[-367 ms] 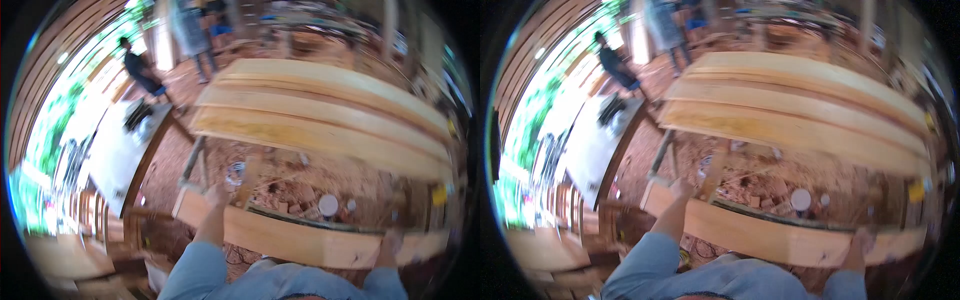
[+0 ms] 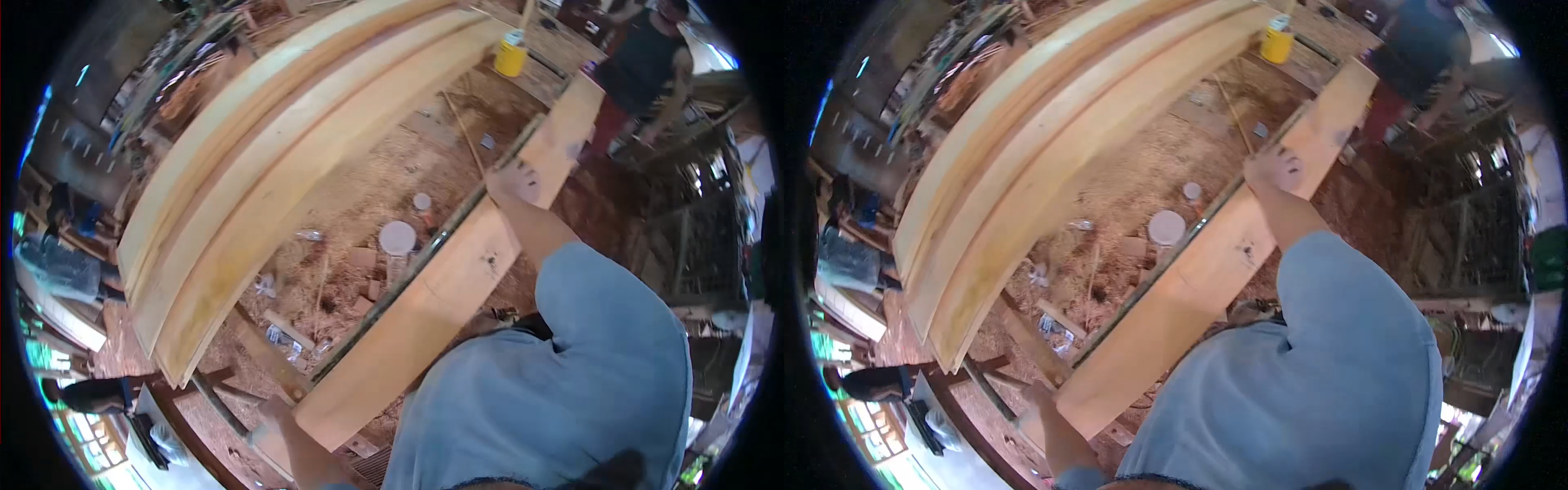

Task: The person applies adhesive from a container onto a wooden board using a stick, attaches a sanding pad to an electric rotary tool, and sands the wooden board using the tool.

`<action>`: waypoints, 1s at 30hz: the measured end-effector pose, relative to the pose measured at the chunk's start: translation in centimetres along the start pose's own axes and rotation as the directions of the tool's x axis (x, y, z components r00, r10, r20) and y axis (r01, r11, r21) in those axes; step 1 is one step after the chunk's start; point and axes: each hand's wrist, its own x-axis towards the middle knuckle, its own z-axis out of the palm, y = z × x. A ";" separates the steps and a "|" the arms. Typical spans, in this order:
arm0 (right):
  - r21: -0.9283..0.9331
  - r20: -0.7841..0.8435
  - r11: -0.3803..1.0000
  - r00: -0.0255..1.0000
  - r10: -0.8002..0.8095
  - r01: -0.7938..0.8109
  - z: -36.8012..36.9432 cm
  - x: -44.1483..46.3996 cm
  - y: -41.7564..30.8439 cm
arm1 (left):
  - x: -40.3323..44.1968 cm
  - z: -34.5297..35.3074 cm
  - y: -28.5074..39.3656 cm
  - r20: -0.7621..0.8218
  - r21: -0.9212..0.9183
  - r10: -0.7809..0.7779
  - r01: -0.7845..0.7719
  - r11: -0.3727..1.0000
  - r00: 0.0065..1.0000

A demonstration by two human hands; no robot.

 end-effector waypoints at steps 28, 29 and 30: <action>0.093 0.113 0.833 0.825 -0.553 0.546 -2.8 -2.1 6.3 | -6.2 -6.1 3.9 -0.314 -0.386 -0.085 -0.046 0.921 0.946; 0.122 0.073 0.709 0.706 -0.704 0.694 -2.2 -2.5 7.6 | -6.9 -6.2 4.2 -0.351 -0.397 -0.068 -0.083 0.914 0.934; 0.122 0.068 0.717 0.715 -0.695 0.686 -1.4 -2.9 8.6 | -7.3 -5.6 4.2 -0.395 -0.403 -0.047 -0.127 0.907 0.917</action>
